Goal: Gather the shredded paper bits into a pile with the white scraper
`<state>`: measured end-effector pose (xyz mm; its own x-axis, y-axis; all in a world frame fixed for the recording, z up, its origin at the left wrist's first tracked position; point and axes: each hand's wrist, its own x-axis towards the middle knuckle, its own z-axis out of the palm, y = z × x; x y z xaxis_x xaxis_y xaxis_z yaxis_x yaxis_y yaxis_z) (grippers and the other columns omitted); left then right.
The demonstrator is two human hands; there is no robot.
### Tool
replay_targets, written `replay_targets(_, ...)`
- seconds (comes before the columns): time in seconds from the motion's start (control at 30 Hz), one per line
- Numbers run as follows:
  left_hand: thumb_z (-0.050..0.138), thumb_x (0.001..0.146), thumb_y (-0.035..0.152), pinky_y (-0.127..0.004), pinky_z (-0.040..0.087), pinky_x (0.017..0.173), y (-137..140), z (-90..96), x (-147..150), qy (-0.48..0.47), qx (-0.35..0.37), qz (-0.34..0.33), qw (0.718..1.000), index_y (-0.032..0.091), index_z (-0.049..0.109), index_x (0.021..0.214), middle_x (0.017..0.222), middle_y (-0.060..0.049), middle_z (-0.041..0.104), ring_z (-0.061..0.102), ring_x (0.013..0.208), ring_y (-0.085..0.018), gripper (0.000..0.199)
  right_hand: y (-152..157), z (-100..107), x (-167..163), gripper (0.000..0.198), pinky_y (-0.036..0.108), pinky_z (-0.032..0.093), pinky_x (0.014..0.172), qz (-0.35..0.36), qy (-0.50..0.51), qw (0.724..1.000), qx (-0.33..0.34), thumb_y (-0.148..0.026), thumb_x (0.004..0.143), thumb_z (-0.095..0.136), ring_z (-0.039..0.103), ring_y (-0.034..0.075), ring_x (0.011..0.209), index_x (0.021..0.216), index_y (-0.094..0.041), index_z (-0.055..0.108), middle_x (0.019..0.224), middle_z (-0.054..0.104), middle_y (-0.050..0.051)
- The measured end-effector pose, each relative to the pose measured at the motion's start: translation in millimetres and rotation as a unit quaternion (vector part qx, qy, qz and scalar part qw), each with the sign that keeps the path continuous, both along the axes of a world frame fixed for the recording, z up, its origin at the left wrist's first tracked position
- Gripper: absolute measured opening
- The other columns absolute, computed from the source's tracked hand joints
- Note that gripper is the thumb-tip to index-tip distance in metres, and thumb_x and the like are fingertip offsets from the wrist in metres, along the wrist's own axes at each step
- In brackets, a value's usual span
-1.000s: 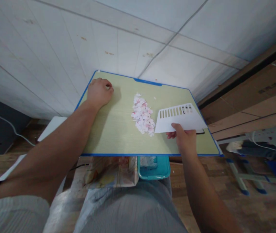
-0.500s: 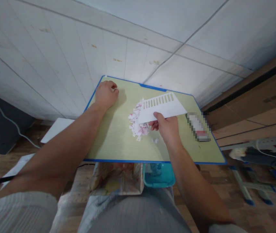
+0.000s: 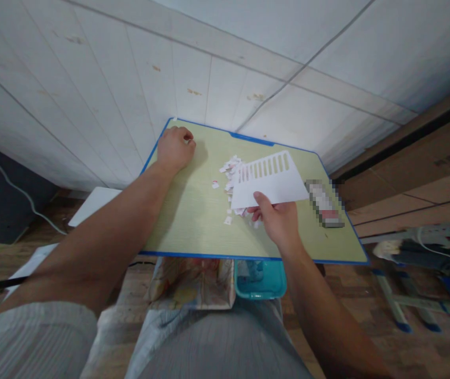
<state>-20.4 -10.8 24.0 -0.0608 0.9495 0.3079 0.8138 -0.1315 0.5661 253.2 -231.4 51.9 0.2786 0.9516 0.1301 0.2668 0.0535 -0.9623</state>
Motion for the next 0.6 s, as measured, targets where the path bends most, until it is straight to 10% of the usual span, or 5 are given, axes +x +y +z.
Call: replay_targets(0.6, 0.069, 0.095, 0.049, -0.065, 0.043, 0.133, 1.5, -1.6, -7.1, -0.040, -0.001, -0.042, 0.998, 0.038, 0.083, 0.134, 0.142, -0.007, 0.083, 0.061, 0.145, -0.043, 0.043, -64.2, -21.2, 9.2, 0.050, 0.037, 0.065, 0.055, -0.075, 0.007, 0.997, 0.000, -0.072, 0.093, 0.090, 0.074, 0.025, 0.054, 0.085, -0.026, 0.073, 0.058, 0.071, 0.001)
